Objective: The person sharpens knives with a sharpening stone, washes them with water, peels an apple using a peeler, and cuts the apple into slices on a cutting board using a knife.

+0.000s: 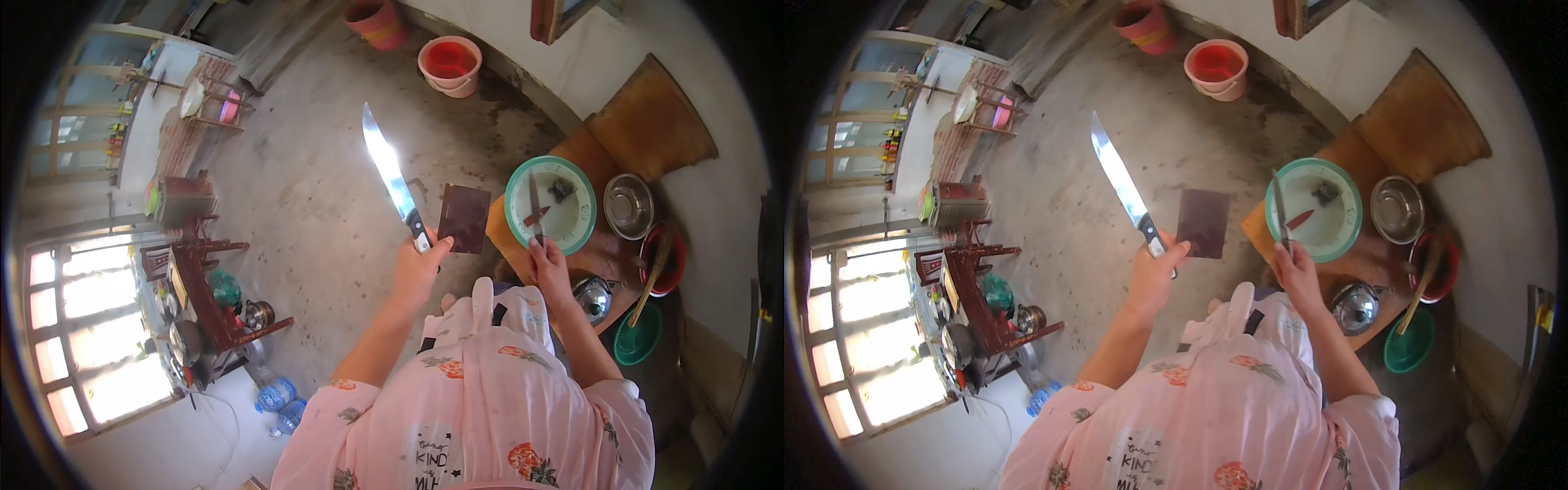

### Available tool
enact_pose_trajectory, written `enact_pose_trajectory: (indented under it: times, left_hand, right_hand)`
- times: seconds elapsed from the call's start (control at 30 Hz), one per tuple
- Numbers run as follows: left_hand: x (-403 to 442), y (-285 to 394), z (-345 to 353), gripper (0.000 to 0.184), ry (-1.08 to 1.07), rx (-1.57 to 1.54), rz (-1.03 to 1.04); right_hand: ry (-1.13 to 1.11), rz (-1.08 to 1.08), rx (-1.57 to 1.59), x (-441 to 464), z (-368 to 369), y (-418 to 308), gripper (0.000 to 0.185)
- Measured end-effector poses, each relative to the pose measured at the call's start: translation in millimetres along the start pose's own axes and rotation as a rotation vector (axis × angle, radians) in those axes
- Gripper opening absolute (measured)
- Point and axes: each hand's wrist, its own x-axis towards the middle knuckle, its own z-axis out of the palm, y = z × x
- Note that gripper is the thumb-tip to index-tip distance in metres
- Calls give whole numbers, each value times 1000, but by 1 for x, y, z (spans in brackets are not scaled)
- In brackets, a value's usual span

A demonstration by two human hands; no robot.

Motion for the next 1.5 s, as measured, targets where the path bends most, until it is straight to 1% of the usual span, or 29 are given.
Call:
enact_pose_trajectory:
  times: [0.07,0.13,0.23,0.27,0.37,0.47,0.5,0.6,0.7,0.8,0.87,0.9,1.0,1.1,1.2,1.27,1.3,1.37,1.4,1.43,1.5]
  left_hand:
    - [-1,-8,9,18,-14,-9,-25]
    - [-3,-14,19,18,-51,-39,-54]
    - [-3,-21,33,16,-93,-93,-80]
    - [-3,-23,37,16,-104,-112,-86]
    - [-3,-13,39,17,-176,21,-80]
    - [-1,-12,24,21,-323,64,-176]
    - [-3,-12,22,21,-298,54,-170]
    - [-9,-12,20,22,-256,16,-174]
    - [-12,-13,17,22,-266,-13,-187]
    - [-12,-18,12,23,-285,41,-146]
    - [-16,-10,9,24,-315,115,-118]
    - [-18,-8,8,23,-318,105,-121]
    - [-26,-3,6,22,-311,78,-125]
    - [-31,-2,2,22,-289,102,-109]
    - [-32,-5,-4,20,-299,171,-73]
    - [-34,-6,-5,19,-301,178,-36]
    - [-33,-6,-6,19,-297,208,-55]
    - [-32,-6,-10,20,-293,273,-100]
    - [-33,-3,-11,22,-300,312,-75]
    - [-35,1,-10,24,-306,350,-53]
    - [-39,2,-11,26,-314,368,-45]
  right_hand:
    - [6,-28,-94,1,15,-9,19]
    - [-3,-172,70,3,37,-9,29]
    - [27,-121,89,7,53,-14,43]
    - [52,-129,97,10,49,-14,44]
    - [111,-151,124,18,42,-24,43]
    - [167,-154,159,16,20,-52,37]
    - [179,-217,-10,26,8,-46,33]
    - [43,-262,-53,22,8,-64,30]
    - [-85,-416,-152,30,16,-55,29]
    - [-149,-314,17,18,35,-67,29]
    - [-147,-333,45,20,41,-68,32]
    - [-147,-343,58,21,43,-69,34]
    - [-89,-474,-79,32,44,-56,37]
    - [-101,-600,-390,29,48,-40,44]
    - [54,-324,-152,10,59,-96,46]
    - [11,-475,-373,21,56,-75,45]
    - [-11,-554,-482,27,54,-67,44]
    - [-76,-578,-455,25,52,-63,41]
    - [-108,-591,-443,26,52,-62,39]
    - [-53,-470,-354,24,51,-80,40]
    - [-13,-462,-301,35,47,-75,41]
